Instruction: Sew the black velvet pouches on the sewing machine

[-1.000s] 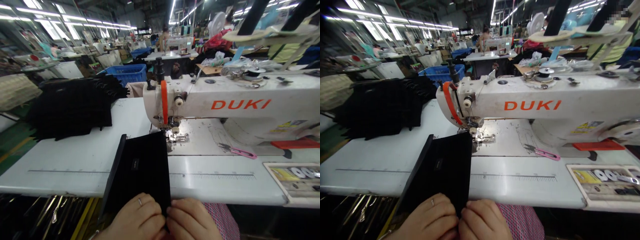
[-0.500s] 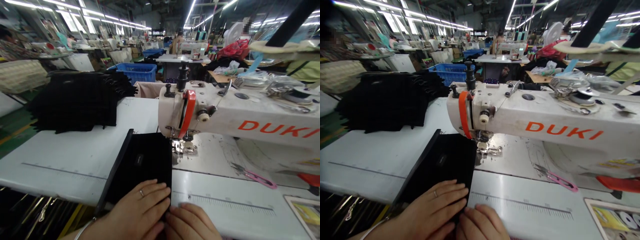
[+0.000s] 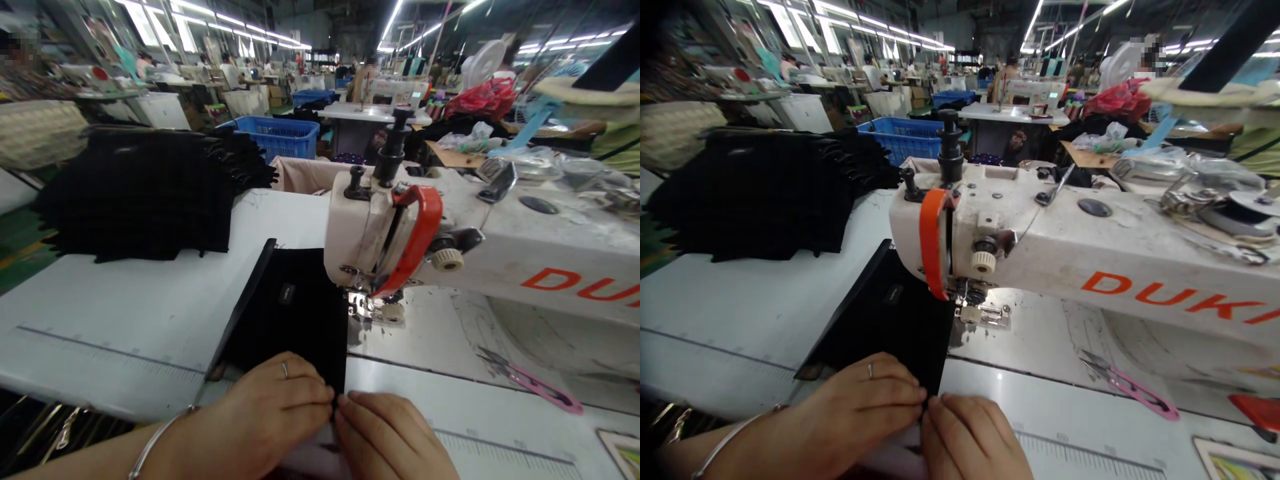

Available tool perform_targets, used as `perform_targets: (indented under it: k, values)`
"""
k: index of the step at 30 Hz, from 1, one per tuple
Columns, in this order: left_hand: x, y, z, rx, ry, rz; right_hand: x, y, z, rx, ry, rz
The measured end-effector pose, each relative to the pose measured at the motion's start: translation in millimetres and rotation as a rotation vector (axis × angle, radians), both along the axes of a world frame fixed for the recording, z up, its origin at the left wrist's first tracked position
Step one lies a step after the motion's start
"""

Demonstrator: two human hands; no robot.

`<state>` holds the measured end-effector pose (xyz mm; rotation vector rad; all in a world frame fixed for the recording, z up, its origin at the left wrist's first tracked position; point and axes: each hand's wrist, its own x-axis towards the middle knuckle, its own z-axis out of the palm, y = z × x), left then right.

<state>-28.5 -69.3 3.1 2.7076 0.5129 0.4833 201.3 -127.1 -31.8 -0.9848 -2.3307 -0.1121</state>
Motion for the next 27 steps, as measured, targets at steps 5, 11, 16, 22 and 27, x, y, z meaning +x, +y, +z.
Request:
perform_targets:
  k: [5,11,16,22,27]
  values:
    - [0.7,19.1,-4.5,0.041,0.044,-0.017,6.5,13.6,0.9,-0.059,-0.025,0.042]
    - [6.2,42.2,-5.7,0.095,0.007,0.013,4.8,28.2,10.1,-0.074,0.009,0.035]
    - [8.6,60.6,-10.0,0.151,0.025,0.007,3.0,39.9,15.3,-0.163,0.005,0.024]
    - [12.5,79.1,-10.2,0.163,0.019,0.023,4.7,60.5,14.8,-0.175,-0.062,0.003]
    - [21.8,88.4,-1.9,0.162,-0.007,0.151,8.4,76.4,13.1,-0.144,-0.072,-0.009]
